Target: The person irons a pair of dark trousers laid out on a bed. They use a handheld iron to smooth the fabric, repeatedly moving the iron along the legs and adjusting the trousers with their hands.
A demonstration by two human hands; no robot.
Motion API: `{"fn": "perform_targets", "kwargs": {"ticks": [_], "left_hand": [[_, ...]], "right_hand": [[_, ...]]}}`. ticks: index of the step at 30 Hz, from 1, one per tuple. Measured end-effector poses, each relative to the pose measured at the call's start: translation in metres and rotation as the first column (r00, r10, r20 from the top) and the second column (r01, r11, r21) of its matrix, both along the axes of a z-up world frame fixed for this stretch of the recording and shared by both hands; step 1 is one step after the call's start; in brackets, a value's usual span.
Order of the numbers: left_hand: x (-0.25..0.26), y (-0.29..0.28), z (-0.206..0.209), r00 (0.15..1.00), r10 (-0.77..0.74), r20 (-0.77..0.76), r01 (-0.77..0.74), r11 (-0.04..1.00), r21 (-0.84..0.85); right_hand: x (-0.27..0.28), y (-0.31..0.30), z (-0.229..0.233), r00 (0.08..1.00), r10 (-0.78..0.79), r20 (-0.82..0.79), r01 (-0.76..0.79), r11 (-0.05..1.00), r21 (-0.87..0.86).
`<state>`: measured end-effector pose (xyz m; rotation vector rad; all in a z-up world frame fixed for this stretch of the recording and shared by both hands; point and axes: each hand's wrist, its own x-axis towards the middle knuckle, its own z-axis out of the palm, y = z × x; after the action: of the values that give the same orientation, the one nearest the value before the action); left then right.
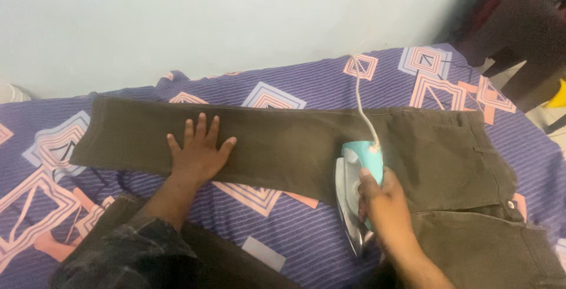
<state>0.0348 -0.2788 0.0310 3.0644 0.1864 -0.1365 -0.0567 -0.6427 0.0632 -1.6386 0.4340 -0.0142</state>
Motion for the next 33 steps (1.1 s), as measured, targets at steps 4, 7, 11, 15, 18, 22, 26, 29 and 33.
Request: {"fn": "perform_targets", "kwargs": {"ticks": [4, 7, 11, 15, 18, 22, 26, 29, 33], "left_hand": [[-0.006, 0.022, -0.003, 0.998, 0.039, 0.050, -0.042, 0.997, 0.060], [-0.022, 0.032, -0.005, 0.995, 0.074, 0.068, -0.081, 0.991, 0.107], [-0.023, 0.032, -0.004, 0.993, 0.072, 0.089, -0.079, 0.994, 0.074], [-0.011, 0.007, 0.005, 0.990, 0.128, -0.056, -0.127, 0.992, 0.022], [-0.017, -0.044, 0.009, 0.985, 0.013, -0.170, -0.015, 1.000, -0.007], [-0.029, -0.062, 0.028, 0.985, -0.025, -0.169, 0.026, 1.000, 0.002], [-0.023, -0.056, 0.033, 0.973, -0.043, -0.225, 0.044, 0.999, -0.002], [-0.015, -0.054, 0.029, 0.953, -0.036, -0.302, 0.030, 0.999, -0.024], [-0.011, -0.054, 0.031, 0.943, -0.020, -0.332, 0.007, 0.999, -0.038]], "right_hand": [[0.043, -0.016, 0.002, 0.994, -0.010, 0.113, 0.027, 0.988, -0.151], [0.081, -0.031, 0.012, 0.990, -0.006, 0.144, 0.015, 0.998, -0.061], [0.048, -0.027, 0.002, 0.982, -0.019, 0.185, 0.020, 1.000, -0.002], [0.016, -0.004, -0.005, 0.995, -0.048, 0.090, 0.049, 0.999, -0.015], [0.042, -0.003, 0.001, 0.993, -0.006, 0.117, 0.003, 1.000, 0.027], [0.081, -0.017, 0.019, 0.984, 0.054, 0.172, -0.035, 0.993, -0.112], [0.044, -0.029, 0.011, 0.992, -0.043, 0.120, 0.050, 0.997, -0.055], [-0.001, -0.023, -0.001, 0.994, -0.110, 0.028, 0.108, 0.993, 0.052], [0.014, -0.017, -0.005, 0.992, -0.123, 0.020, 0.123, 0.992, 0.025]]}}
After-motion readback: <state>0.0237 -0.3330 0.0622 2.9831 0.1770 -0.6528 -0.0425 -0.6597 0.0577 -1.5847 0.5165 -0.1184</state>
